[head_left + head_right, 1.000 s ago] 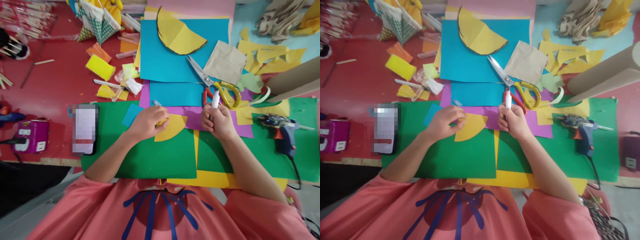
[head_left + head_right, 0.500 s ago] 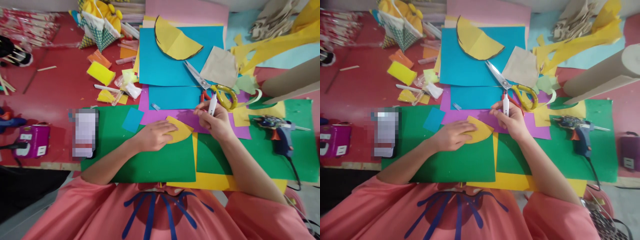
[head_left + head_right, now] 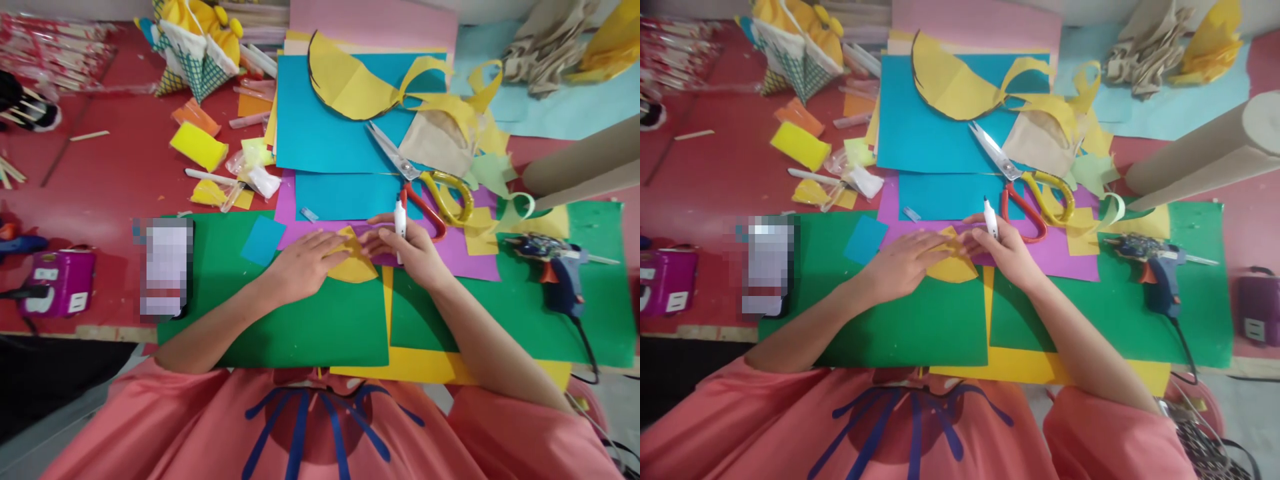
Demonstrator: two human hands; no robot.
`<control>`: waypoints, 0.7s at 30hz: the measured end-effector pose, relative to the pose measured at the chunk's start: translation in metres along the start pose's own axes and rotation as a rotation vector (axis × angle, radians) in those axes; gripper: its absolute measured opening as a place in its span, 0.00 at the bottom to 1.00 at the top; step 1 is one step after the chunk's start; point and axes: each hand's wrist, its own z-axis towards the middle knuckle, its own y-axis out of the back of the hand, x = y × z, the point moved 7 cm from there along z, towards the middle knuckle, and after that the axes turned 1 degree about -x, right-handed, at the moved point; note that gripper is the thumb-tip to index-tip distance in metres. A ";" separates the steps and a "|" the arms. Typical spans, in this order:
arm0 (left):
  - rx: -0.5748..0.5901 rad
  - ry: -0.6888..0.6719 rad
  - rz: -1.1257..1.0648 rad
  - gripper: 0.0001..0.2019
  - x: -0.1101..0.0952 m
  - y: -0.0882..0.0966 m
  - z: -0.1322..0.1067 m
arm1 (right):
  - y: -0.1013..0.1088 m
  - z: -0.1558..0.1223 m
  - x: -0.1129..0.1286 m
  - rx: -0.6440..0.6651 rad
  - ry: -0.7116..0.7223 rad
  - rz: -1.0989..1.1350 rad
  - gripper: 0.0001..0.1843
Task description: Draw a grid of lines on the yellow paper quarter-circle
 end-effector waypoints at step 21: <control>-0.022 -0.046 -0.051 0.21 0.004 -0.011 0.000 | 0.017 -0.004 0.026 -0.038 0.109 0.132 0.19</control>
